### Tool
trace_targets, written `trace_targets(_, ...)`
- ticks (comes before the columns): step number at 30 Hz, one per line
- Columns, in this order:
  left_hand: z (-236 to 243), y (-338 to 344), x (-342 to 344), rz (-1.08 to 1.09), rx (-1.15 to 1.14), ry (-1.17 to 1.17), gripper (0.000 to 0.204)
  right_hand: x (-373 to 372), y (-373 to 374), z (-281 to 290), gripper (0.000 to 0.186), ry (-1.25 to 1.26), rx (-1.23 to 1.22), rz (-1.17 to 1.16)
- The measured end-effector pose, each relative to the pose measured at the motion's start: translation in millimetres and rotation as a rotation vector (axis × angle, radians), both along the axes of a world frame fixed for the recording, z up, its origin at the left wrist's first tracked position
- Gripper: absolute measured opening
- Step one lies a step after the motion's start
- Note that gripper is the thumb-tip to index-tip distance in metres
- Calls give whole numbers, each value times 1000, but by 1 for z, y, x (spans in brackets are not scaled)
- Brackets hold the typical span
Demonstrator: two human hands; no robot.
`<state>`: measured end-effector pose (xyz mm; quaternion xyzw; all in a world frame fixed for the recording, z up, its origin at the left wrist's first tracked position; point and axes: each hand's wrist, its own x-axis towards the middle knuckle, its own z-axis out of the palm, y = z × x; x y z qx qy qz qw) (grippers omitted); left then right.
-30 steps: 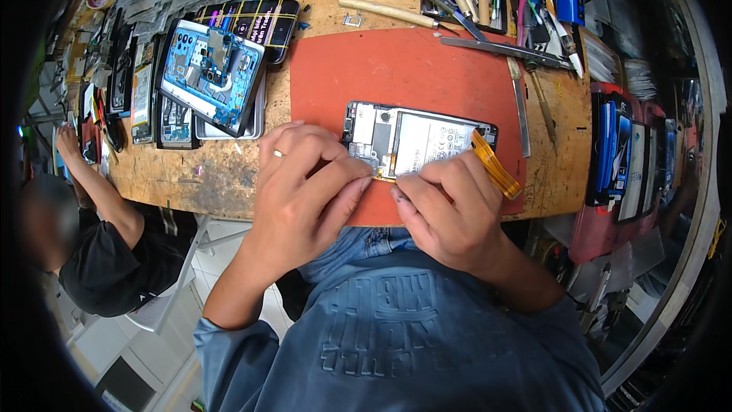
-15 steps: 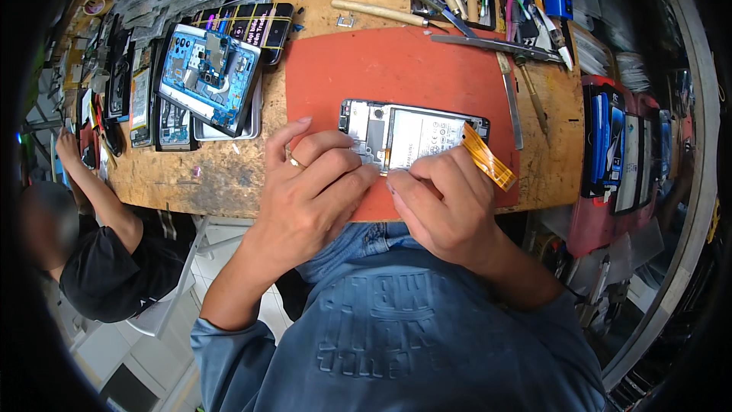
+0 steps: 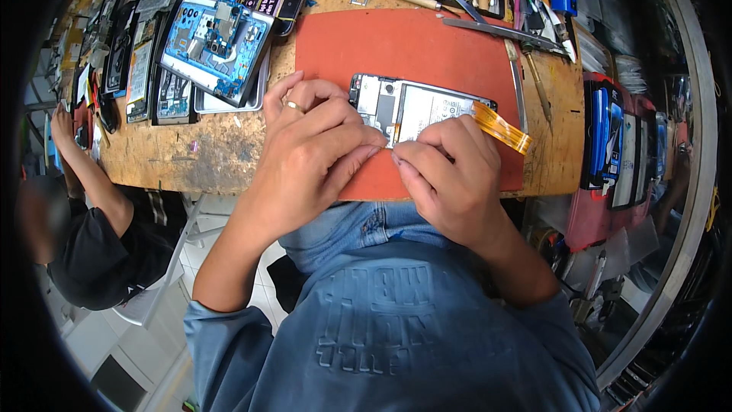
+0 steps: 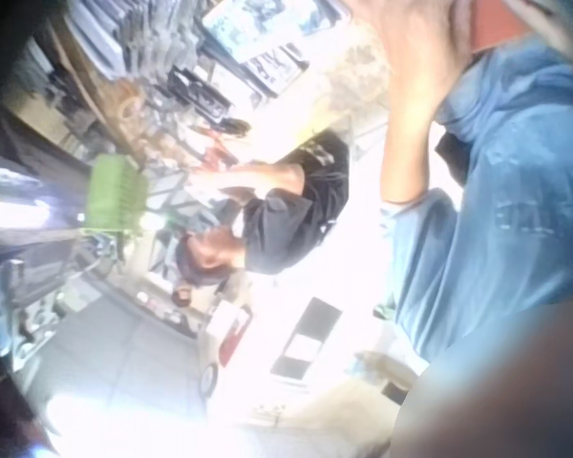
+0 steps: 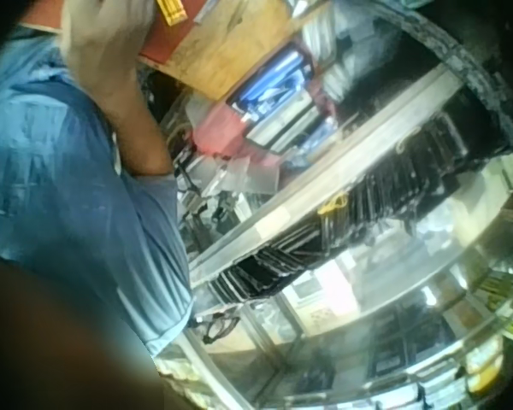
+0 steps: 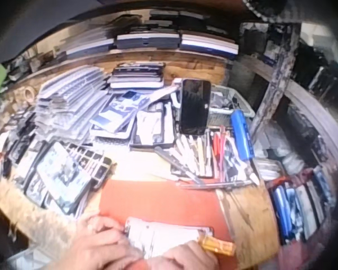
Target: The person disassembles a smartphone, removes the battery, and uses a screwdriver and tweezers to manipulate internal components. They apply adhesive to the battery area and handle a small box of parts. The work is performed on a cluttered workbench with multiple phone parts and tools visible.
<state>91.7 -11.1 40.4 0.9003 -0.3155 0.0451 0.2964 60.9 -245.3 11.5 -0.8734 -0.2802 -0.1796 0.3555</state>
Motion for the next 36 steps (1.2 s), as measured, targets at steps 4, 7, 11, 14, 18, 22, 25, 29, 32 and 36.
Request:
trace_targets(4,1,2,3,-29,68,-126,18,-1,2,-2,24,-29,-3,-28)
trace_targets(7,3,4,4,-48,113,-204,19,-1,4,-3,24,-22,13,-44)
trace_targets(11,5,3,6,-75,166,-261,19,0,5,-6,24,-14,31,-51)
trace_targets(14,7,1,8,-105,185,-293,19,-2,4,-8,24,-19,38,-57)
trace_targets(18,3,6,17,-171,114,-293,20,-1,4,-7,23,-17,35,-59)
trace_targets(22,5,5,21,-249,167,-277,23,-1,5,-5,25,2,27,-66)
trace_targets(25,6,4,25,-252,139,-218,24,1,9,-2,27,-16,9,-112)
trace_targets(29,3,5,17,-157,57,-163,23,2,10,-3,29,-18,5,-121)
trace_targets(32,-3,9,1,-49,-5,-219,21,2,9,-3,29,-7,9,-121)
trace_targets(36,-17,-1,-38,89,-3,-327,26,1,10,1,30,17,18,-108)
